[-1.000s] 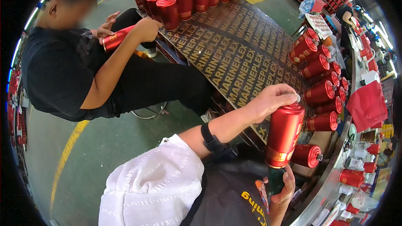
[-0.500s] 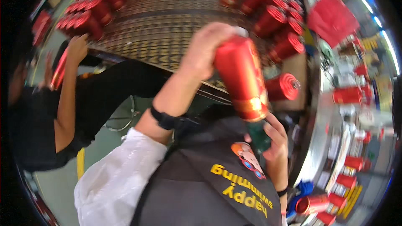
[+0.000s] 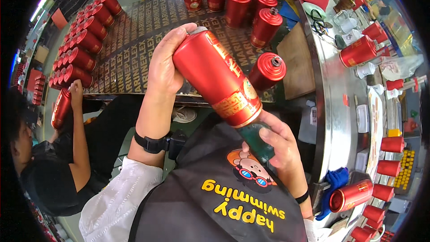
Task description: The person picks up red canisters one by one and wipes each canister using a green sponge, then places them back onto a grid-marked workbench.
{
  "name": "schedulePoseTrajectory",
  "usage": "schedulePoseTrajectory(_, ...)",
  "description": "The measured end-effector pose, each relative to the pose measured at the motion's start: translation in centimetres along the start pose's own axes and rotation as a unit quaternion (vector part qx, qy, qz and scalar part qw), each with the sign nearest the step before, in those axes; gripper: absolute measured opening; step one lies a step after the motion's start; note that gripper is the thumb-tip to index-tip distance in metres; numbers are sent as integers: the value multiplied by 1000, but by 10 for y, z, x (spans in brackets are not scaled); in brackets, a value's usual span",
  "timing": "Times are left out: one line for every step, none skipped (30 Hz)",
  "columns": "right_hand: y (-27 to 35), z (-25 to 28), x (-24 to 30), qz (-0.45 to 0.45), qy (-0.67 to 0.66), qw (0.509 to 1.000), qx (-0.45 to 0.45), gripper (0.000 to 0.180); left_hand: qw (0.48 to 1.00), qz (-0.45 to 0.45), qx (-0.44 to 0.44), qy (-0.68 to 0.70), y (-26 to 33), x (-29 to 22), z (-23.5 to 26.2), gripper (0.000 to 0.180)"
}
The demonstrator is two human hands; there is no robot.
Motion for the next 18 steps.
schedulePoseTrajectory(1,1,0,2,-3,1000,1,61,1000,-4,-2,-18,0,0,-2,37)
schedulePoseTrajectory(2,3,0,3,-11,1000,0,60,1000,-4,-1,-21,0,-1,-5,37)
schedulePoseTrajectory(3,4,0,4,-17,1000,-2,60,1000,7,10,-10,1,-1,-8,32)
schedulePoseTrajectory(4,5,-1,5,-20,1000,-1,60,1000,18,20,1,2,-1,-11,28)
schedulePoseTrajectory(3,7,0,12,-20,1000,-2,59,1000,18,20,-1,3,-2,-12,28)
schedulePoseTrajectory(3,8,1,21,-20,1000,-5,59,1000,16,27,-2,3,-3,-15,29)
schedulePoseTrajectory(4,9,0,21,-22,1000,-4,59,999,15,34,-3,4,-4,-17,29)
schedulePoseTrajectory(5,9,0,20,-28,999,-6,58,999,15,35,-4,5,-5,-18,29)
schedulePoseTrajectory(5,10,1,20,-34,999,-6,58,998,14,54,-2,6,-7,-21,30)
schedulePoseTrajectory(5,10,2,22,-35,999,-6,58,997,13,73,0,6,-8,-23,30)
schedulePoseTrajectory(5,8,3,22,-32,999,-5,58,997,14,75,-1,6,-9,-23,30)
schedulePoseTrajectory(5,7,3,22,-30,999,-4,58,996,2,93,-8,6,-11,-24,30)
schedulePoseTrajectory(5,8,3,24,-31,999,-5,58,994,-11,110,-15,7,-12,-26,30)
schedulePoseTrajectory(4,9,3,25,-23,999,-5,57,994,-10,112,-16,7,-11,-27,30)
schedulePoseTrajectory(4,9,3,27,-14,1000,-5,57,993,-17,114,-11,8,-12,-28,29)
schedulePoseTrajectory(4,10,3,28,-15,999,-5,57,993,-24,116,-7,8,-13,-30,29)
schedulePoseTrajectory(4,10,3,30,-13,999,-6,56,993,-25,117,-8,7,-13,-30,29)
schedulePoseTrajectory(4,10,2,30,-10,999,-5,56,994,-25,110,-15,7,-14,-28,28)
Point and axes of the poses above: each hand's wrist, its own y-axis away from the middle knuckle, its own z-axis out of the back of the hand, x = y × z, the point moved 4 cm from there along -y, towards the middle knuckle, and after that the axes turned 3 degrees about -x, right-handed, at the moved point
